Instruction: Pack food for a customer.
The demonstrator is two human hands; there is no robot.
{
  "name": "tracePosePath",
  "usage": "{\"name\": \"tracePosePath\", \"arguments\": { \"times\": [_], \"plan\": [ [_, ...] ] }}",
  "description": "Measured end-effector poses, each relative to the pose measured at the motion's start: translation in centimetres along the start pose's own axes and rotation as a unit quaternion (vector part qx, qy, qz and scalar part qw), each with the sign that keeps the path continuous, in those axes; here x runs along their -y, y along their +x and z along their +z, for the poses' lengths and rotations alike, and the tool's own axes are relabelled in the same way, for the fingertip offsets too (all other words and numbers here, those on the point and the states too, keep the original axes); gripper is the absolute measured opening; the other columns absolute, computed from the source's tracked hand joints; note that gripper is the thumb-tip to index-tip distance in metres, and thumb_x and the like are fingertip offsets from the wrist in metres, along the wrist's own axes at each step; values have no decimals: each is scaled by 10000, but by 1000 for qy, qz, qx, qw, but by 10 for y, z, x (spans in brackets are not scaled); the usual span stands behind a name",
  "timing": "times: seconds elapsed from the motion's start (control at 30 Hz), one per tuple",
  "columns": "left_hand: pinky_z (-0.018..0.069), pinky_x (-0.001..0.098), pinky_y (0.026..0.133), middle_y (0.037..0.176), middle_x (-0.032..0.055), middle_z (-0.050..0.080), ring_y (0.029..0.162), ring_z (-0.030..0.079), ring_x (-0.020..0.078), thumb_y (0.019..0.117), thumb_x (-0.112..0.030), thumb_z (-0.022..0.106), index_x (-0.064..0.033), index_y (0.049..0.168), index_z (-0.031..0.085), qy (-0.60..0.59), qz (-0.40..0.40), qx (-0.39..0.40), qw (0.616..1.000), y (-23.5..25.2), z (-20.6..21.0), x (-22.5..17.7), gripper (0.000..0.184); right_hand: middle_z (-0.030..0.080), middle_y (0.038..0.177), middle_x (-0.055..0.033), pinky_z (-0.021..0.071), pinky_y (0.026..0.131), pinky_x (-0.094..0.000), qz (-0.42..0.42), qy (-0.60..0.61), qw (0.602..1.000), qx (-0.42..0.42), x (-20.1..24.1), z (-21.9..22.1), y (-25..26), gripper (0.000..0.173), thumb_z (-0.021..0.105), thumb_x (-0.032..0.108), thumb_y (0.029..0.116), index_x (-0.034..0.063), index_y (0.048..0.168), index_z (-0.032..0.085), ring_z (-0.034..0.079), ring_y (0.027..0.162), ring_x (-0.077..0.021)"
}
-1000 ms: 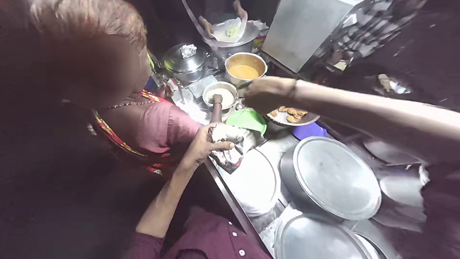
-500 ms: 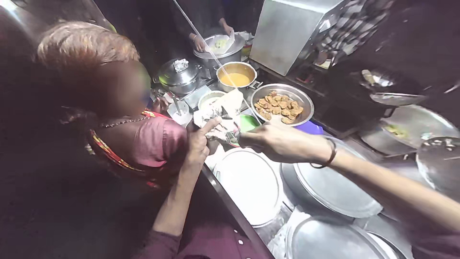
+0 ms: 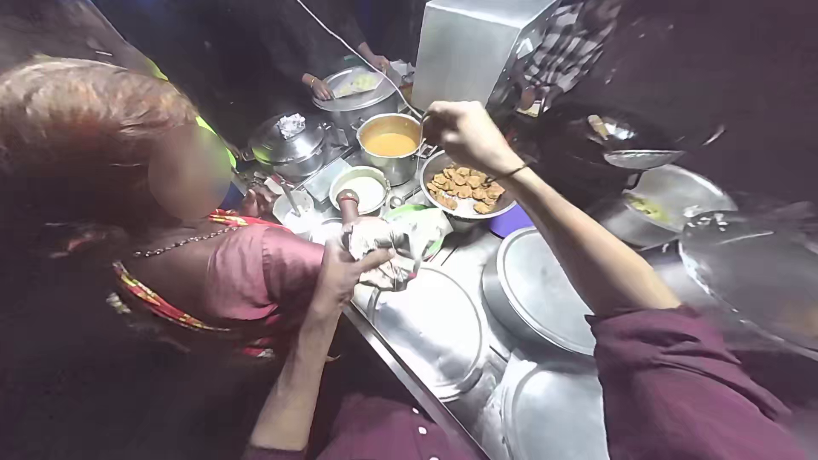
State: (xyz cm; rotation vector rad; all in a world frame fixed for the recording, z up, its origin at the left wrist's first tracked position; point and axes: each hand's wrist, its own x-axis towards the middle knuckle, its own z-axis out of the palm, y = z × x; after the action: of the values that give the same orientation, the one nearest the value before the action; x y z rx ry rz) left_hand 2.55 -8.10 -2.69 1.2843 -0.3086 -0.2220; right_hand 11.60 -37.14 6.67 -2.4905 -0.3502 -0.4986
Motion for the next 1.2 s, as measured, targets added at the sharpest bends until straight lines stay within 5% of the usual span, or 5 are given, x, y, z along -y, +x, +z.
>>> {"name": "tracePosePath", "arguments": {
  "times": [0.2,0.43,0.67,0.93,1.2],
  "plan": [
    [626,466,778,1047,182,712,907,715,279,773,17,842,-2,1258,607,-123,9,-281,952,33,-3,12,538,680,779,2,539,550,-403,-90,54,994,5,90,11,-115,200,558,74,901,119,1021,711,633,632,-142],
    [596,411,804,1001,112,696,897,688,211,967,-129,666,-65,1149,653,-314,-28,-211,925,41,31,3,193,649,760,-47,531,494,-396,-185,53,981,1,79,143,-197,191,503,44,985,99,1047,675,648,611,-207],
    [628,395,700,892,187,689,759,706,237,811,79,709,33,1147,575,-201,-79,-79,973,6,16,-9,365,679,749,-133,503,559,-615,22,-73,996,-36,-45,66,-97,189,631,72,918,119,1073,727,665,647,-361],
    [634,430,754,1004,159,729,871,725,252,753,48,846,-13,1159,673,-91,39,-165,981,27,15,-3,446,602,668,-18,471,461,-393,-103,20,994,-31,125,55,-150,158,509,108,1000,96,980,666,593,549,-176],
    [618,403,709,960,156,705,819,705,227,818,35,752,-25,1181,625,-161,-13,-180,970,9,2,-34,389,695,753,-107,545,566,-542,-89,-9,996,-17,-22,116,-160,210,553,58,929,79,1045,726,682,649,-298]
  ]
}}
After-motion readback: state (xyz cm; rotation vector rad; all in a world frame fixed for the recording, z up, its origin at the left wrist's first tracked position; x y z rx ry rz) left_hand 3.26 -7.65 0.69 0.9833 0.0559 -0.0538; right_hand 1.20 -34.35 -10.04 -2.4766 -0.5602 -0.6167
